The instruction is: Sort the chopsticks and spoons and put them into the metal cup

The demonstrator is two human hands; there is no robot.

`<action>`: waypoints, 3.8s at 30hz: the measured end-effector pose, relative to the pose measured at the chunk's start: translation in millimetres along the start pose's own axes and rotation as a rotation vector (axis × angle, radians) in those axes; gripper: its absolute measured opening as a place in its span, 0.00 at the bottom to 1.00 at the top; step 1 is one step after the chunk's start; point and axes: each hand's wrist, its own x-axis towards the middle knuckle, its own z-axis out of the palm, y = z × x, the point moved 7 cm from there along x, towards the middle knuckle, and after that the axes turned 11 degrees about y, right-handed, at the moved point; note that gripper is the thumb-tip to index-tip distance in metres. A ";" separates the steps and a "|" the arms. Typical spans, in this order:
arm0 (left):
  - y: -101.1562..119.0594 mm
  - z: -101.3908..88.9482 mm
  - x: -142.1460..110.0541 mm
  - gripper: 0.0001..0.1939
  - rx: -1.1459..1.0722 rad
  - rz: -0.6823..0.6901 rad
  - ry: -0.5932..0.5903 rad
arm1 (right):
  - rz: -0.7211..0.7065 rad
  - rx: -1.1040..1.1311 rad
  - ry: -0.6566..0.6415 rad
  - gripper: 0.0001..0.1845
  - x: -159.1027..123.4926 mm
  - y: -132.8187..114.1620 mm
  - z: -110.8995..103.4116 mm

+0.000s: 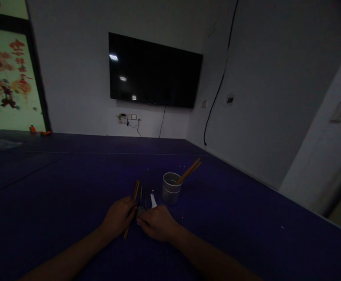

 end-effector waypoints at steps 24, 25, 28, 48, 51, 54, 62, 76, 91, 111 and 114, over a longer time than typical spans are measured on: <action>1.0 0.5 0.4 0.13 -0.026 -0.009 -0.023 | 0.018 0.006 -0.009 0.15 -0.2 1.2 1.0; 1.2 0.0 0.3 0.13 -0.020 -0.011 -0.024 | 0.017 0.003 -0.009 0.15 -0.1 0.8 0.3; 2.5 -1.2 -0.1 0.14 -0.013 -0.008 -0.026 | 0.012 -0.007 -0.020 0.15 0.5 -0.7 -1.9; 4.6 -4.5 -0.7 0.13 0.002 0.024 -0.042 | 0.000 0.004 0.005 0.15 0.7 -3.7 -6.9; 4.8 -5.5 -0.9 0.13 0.000 0.019 -0.048 | -0.015 0.010 0.012 0.15 0.1 -3.4 -4.9; 3.9 -4.8 -0.9 0.13 -0.007 0.015 -0.055 | -0.017 0.008 0.009 0.14 -0.4 -2.6 -3.0; 2.7 -3.5 -0.2 0.14 -0.019 0.007 -0.050 | -0.011 0.006 -0.045 0.14 -0.1 -2.1 -2.7; 3.5 -4.8 -0.5 0.14 -0.018 0.009 -0.055 | -0.033 0.006 -0.006 0.12 -0.7 -1.5 1.0; 3.6 -5.9 -0.6 0.14 0.012 0.023 -0.067 | -0.027 0.003 -0.038 0.13 0.2 -3.9 -2.2; 2.2 -3.9 -0.6 0.14 -0.020 0.024 -0.075 | -0.007 0.012 -0.050 0.12 2.0 -6.0 -8.0; 2.8 -4.8 -0.3 0.14 -0.026 0.036 -0.068 | -0.006 0.020 -0.063 0.13 2.2 -6.3 -7.7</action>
